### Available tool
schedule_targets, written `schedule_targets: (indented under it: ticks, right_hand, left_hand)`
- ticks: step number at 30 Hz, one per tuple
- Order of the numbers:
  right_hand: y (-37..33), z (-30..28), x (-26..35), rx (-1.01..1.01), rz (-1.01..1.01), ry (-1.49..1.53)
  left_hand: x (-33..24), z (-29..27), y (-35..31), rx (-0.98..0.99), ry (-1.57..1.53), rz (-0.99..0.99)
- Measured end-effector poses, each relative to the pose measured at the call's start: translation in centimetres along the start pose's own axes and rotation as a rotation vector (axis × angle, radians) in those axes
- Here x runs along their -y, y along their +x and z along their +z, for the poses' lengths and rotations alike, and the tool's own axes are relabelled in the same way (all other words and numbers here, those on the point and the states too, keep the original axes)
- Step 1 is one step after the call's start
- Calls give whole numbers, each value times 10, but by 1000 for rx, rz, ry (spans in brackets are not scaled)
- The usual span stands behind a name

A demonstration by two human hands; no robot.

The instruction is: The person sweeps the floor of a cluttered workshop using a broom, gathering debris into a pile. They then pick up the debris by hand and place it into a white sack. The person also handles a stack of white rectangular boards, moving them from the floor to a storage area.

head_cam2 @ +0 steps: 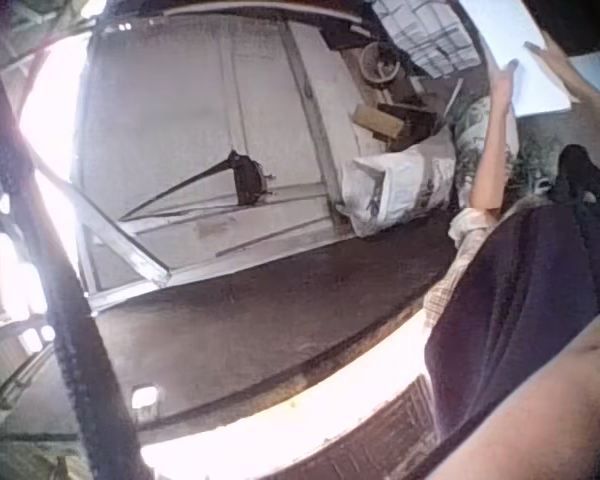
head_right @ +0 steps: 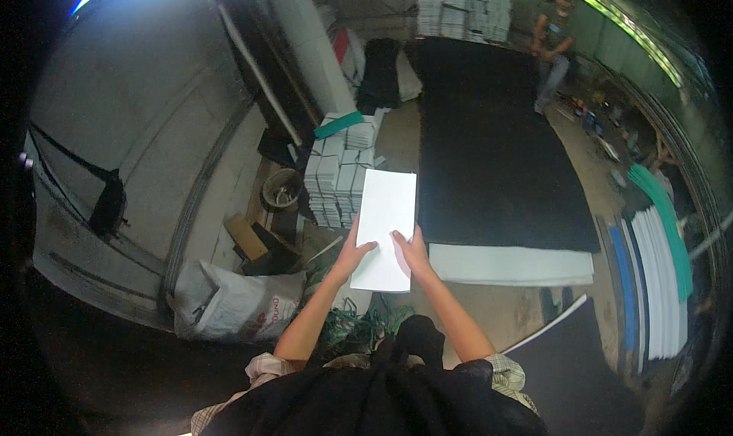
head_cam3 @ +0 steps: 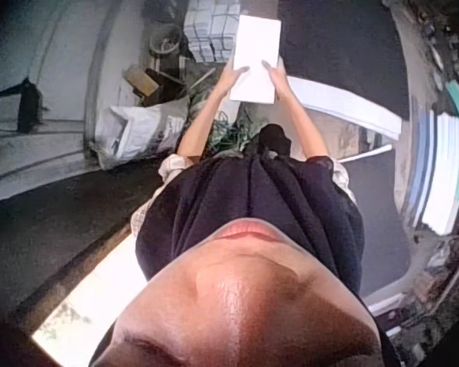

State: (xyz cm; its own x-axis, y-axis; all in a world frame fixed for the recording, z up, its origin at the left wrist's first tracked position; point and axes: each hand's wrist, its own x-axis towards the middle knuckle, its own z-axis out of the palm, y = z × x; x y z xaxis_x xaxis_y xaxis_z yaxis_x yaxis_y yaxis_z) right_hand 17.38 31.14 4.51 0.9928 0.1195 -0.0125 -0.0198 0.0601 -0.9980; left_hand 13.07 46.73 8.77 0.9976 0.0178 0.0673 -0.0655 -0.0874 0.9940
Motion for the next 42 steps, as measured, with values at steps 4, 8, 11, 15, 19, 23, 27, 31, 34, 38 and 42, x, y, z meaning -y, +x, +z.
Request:
schedule_targets:
  ticks: [4,8,11,15,19,23,27,31,34,38,42]
  right_hand:
    - [87,24,-8,39,94,51]
    - [197,41,-28,123,42,106]
    - [285,55,-49,165,77,43]
    - [400,57,-84,254,229,120]
    - [480,60,-125,280,368,5]
    - [547,84,-210,375,380,-37]
    - [584,119,-277,409,480,6]
    - [608,135,-348,379,367,-78]
    - [614,153,-364,458,241,-121]
    - [613,164,-378,456,266,-173]
    - [621,170,-386,494,273,-558]
  left_hand:
    - [9,-25,45,-87,-236,-163]
    - [53,-43,116,-230,-389,-172]
    - [91,-50,182,-343,-449,-123]
    - [140,-45,281,-595,-462,-247]
    - [191,-38,345,-759,-756,-427]
    - [258,-54,390,-983,-786,-428]
    - [321,-70,430,-1207,-783,-528]
    - [371,-99,462,-1289,-659,-663]
    - [413,-119,468,-1390,-569,-365]
    - [439,-131,471,-1426,-507,-495]
    - [450,-126,479,-1433,-201,-512]
